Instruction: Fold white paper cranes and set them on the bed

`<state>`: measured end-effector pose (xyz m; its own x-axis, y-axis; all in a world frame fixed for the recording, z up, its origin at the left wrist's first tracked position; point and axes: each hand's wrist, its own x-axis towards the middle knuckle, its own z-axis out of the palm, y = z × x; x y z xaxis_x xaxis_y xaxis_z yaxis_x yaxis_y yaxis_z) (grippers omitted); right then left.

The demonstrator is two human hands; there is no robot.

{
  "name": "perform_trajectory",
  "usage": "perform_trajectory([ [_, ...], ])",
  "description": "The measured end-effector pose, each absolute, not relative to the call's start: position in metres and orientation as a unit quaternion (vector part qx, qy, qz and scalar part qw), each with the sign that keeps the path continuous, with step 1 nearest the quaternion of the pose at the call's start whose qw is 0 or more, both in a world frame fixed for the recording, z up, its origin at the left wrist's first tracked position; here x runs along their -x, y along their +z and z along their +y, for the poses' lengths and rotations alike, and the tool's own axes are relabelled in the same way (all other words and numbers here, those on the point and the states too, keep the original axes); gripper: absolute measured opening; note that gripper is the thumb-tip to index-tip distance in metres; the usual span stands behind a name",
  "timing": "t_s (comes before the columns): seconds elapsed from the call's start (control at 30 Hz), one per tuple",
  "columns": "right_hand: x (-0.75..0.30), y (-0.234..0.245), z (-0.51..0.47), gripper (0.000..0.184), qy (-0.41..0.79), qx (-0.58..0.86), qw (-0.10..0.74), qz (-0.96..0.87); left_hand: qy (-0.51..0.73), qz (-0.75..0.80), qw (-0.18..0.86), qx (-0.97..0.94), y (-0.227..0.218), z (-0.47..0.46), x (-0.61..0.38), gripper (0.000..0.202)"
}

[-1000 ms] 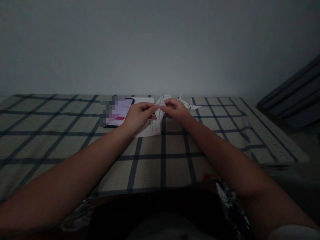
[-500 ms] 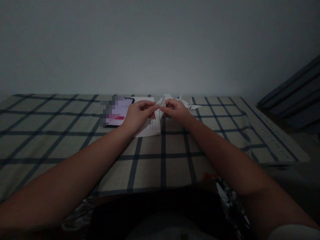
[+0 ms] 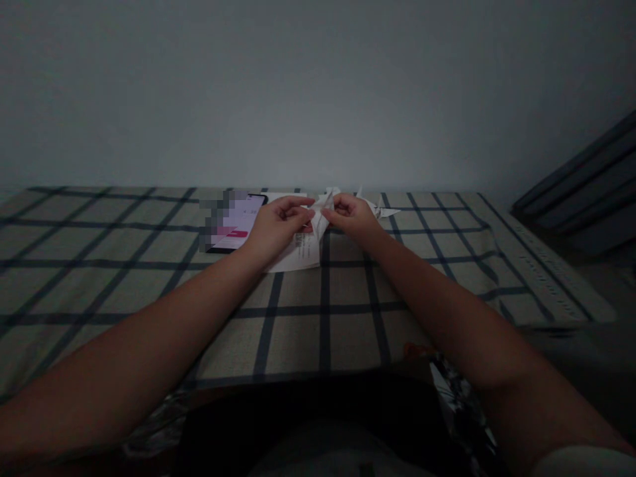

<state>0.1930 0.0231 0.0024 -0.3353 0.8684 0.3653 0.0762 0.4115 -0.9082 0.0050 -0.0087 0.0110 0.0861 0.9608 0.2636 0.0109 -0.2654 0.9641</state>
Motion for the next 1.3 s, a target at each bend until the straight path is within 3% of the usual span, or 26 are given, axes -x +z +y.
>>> perform_trajectory([
  [0.47, -0.1914, 0.0033, 0.0214, 0.028, 0.44, 0.331, 0.484, -0.679, 0.549, 0.384, 0.516, -0.533, 0.01, -0.0067, -0.005, 0.03],
  [0.73, -0.1918, 0.0029, 0.0205, 0.026, 0.427, 0.325, 0.487, -0.689, 0.516, 0.399, 0.498, -0.572, 0.0073, -0.0073, -0.0059, 0.05],
  [1.0, -0.1917, 0.0027, 0.0213, 0.03, 0.425, 0.329, 0.467, -0.703, 0.511, 0.406, 0.467, -0.596, 0.0105, -0.008, -0.0047, 0.049],
  [1.3, -0.1927, 0.0015, 0.0235, 0.035, 0.405, 0.329, 0.472, -0.71, 0.486, 0.393, 0.5, -0.6, 0.008, -0.0078, -0.0066, 0.06],
])
